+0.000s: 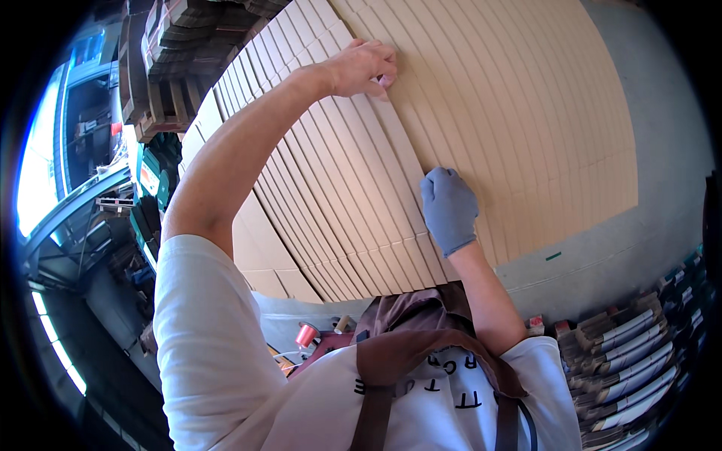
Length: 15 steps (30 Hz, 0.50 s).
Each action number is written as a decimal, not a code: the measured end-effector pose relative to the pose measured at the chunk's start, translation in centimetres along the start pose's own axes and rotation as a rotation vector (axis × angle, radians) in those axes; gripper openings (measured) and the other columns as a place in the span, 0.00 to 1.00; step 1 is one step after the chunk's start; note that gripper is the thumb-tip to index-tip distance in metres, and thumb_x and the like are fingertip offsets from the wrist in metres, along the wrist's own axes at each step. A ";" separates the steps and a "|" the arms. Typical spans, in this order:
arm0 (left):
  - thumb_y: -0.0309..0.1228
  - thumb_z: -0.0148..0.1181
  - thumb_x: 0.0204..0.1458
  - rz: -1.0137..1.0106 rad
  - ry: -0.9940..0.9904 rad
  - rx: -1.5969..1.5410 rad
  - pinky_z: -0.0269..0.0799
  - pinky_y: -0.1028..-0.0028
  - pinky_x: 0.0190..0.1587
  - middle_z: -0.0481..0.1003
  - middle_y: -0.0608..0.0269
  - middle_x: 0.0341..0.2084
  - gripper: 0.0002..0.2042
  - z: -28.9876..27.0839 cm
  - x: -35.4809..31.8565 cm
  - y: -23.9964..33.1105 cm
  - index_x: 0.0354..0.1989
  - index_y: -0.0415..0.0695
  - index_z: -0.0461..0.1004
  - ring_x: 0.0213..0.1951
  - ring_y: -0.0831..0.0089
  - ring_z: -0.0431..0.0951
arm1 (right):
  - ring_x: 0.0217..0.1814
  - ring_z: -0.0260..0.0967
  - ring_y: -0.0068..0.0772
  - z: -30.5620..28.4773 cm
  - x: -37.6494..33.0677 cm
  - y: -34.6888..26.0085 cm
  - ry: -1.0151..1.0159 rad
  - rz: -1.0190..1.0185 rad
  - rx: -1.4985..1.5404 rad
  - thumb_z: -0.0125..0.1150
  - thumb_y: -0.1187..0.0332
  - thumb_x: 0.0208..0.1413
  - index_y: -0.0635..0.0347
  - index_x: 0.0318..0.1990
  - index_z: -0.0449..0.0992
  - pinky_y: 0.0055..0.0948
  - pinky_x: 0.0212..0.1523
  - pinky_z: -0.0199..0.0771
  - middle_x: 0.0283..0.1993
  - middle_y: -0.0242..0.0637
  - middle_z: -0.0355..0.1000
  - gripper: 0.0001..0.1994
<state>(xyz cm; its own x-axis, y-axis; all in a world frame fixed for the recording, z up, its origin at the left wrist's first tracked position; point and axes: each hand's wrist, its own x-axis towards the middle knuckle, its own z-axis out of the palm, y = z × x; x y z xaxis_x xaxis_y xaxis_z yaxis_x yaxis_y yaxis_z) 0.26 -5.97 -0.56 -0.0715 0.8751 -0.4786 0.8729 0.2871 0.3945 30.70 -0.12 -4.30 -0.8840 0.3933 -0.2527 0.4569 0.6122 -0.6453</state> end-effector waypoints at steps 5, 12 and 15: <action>0.33 0.70 0.43 -0.015 0.021 0.004 0.57 0.64 0.61 0.68 0.68 0.38 0.11 0.3 -0.1 0.1 0.27 0.47 0.72 0.51 0.66 0.66 | 0.32 0.74 0.44 0.0 0.0 0.1 0.017 -0.010 0.031 0.53 0.63 0.61 0.56 0.32 0.70 0.44 0.30 0.74 0.32 0.41 0.72 0.09; 0.35 0.69 0.44 -0.042 0.293 0.152 0.57 0.62 0.61 0.70 0.69 0.40 0.11 1.9 -1.6 0.8 0.32 0.48 0.73 0.51 0.65 0.68 | 0.32 0.74 0.43 0.4 0.0 -0.3 -0.020 0.009 -0.083 0.55 0.62 0.60 0.56 0.32 0.70 0.42 0.31 0.75 0.33 0.41 0.72 0.09; 0.38 0.67 0.47 -0.139 0.319 0.137 0.58 0.62 0.61 0.71 0.67 0.39 0.11 2.3 -2.4 1.9 0.35 0.48 0.74 0.51 0.66 0.69 | 0.31 0.75 0.43 0.5 0.0 -0.5 -0.007 0.044 -0.117 0.55 0.61 0.60 0.57 0.32 0.70 0.41 0.30 0.76 0.33 0.41 0.72 0.10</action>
<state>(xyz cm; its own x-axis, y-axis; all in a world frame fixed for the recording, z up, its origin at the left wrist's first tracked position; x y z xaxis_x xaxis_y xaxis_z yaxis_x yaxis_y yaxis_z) 3.20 -8.47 -0.46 -0.3217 0.9152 -0.2427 0.8993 0.3755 0.2241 30.41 -0.71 -4.35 -0.8632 0.4173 -0.2841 0.5035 0.6702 -0.5453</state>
